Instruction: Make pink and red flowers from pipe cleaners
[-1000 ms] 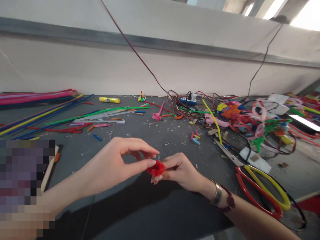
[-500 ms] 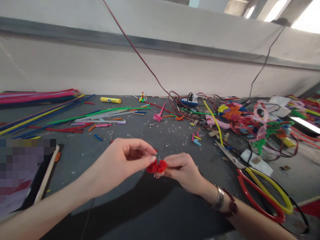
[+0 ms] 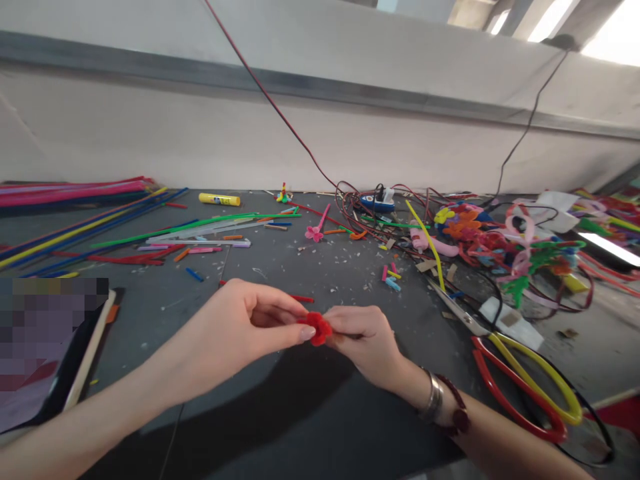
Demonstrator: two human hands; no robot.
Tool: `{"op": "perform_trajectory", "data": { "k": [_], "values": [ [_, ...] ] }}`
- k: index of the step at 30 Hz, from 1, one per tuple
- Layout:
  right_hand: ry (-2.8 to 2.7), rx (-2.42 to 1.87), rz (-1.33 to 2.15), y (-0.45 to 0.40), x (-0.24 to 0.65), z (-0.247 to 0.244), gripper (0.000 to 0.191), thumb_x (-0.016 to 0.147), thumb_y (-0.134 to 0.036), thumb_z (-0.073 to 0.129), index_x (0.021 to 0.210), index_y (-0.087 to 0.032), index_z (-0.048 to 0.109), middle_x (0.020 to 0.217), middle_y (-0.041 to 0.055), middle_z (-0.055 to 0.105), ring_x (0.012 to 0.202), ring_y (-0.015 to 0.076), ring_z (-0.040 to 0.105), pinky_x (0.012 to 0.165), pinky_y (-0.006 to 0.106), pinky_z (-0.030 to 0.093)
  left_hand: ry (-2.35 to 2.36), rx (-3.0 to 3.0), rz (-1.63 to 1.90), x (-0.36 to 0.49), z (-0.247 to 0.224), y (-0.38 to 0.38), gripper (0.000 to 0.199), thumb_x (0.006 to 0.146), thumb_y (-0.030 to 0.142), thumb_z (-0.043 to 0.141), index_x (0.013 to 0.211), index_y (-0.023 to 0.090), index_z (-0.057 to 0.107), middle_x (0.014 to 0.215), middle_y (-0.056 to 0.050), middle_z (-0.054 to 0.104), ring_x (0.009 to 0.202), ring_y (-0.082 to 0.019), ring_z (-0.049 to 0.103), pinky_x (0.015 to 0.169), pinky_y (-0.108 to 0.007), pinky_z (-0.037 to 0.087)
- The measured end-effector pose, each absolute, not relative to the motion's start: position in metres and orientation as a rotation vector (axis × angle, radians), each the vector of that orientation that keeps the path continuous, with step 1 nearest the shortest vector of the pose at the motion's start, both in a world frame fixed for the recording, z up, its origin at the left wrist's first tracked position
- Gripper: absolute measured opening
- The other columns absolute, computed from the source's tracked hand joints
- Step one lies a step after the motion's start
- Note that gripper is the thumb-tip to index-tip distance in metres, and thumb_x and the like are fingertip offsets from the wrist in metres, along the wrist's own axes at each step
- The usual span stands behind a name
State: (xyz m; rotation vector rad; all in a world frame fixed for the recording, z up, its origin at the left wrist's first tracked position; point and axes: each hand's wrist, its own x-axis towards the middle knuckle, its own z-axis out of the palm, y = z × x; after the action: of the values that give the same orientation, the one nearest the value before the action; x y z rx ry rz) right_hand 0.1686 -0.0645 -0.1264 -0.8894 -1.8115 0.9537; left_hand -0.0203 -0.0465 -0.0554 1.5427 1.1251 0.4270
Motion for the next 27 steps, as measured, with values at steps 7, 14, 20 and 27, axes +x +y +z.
{"op": "perform_trajectory", "data": {
  "k": [7,14,20,27],
  "values": [
    [-1.789,-0.887,1.060,-0.062,0.166,-0.126,0.023,0.079,-0.033,0.057,0.068,-0.017,0.070,0.067,0.0028,0.064,0.061,0.0116,0.055,0.059,0.022,0.044,1.106,1.540,0.425,-0.023,-0.056,-0.048,0.019,0.070,0.027,0.065,0.088,0.023,0.070,0.086,0.001,0.073,0.083,-0.017,0.067,0.074,-0.020,0.053],
    [-1.743,-0.845,1.146,-0.062,0.166,-0.126,0.024,0.076,-0.036,0.060,0.068,-0.016,0.070,0.057,0.0001,0.056,0.059,0.0105,0.052,0.058,0.021,0.042,1.115,1.547,0.412,-0.021,-0.052,-0.048,0.016,0.070,0.026,0.065,0.084,0.021,0.069,0.082,0.000,0.073,0.079,-0.016,0.067,0.071,-0.020,0.053],
    [-1.740,-0.854,1.166,-0.062,0.165,-0.126,0.023,0.076,-0.036,0.060,0.070,-0.016,0.070,0.059,0.0005,0.057,0.059,0.0108,0.053,0.058,0.021,0.041,1.079,1.517,0.430,-0.018,-0.050,-0.047,0.010,0.072,0.021,0.061,0.081,0.018,0.067,0.080,-0.001,0.072,0.077,-0.015,0.067,0.070,-0.021,0.052],
    [-1.713,-0.856,1.147,-0.062,0.165,-0.128,0.017,0.076,-0.029,0.062,0.069,-0.015,0.070,0.061,0.0002,0.059,0.059,0.0094,0.052,0.056,0.018,0.040,1.109,1.508,0.493,-0.022,-0.063,-0.044,0.016,0.070,0.023,0.064,0.084,0.018,0.060,0.074,0.001,0.068,0.071,-0.013,0.064,0.064,-0.020,0.049]
  ]
}}
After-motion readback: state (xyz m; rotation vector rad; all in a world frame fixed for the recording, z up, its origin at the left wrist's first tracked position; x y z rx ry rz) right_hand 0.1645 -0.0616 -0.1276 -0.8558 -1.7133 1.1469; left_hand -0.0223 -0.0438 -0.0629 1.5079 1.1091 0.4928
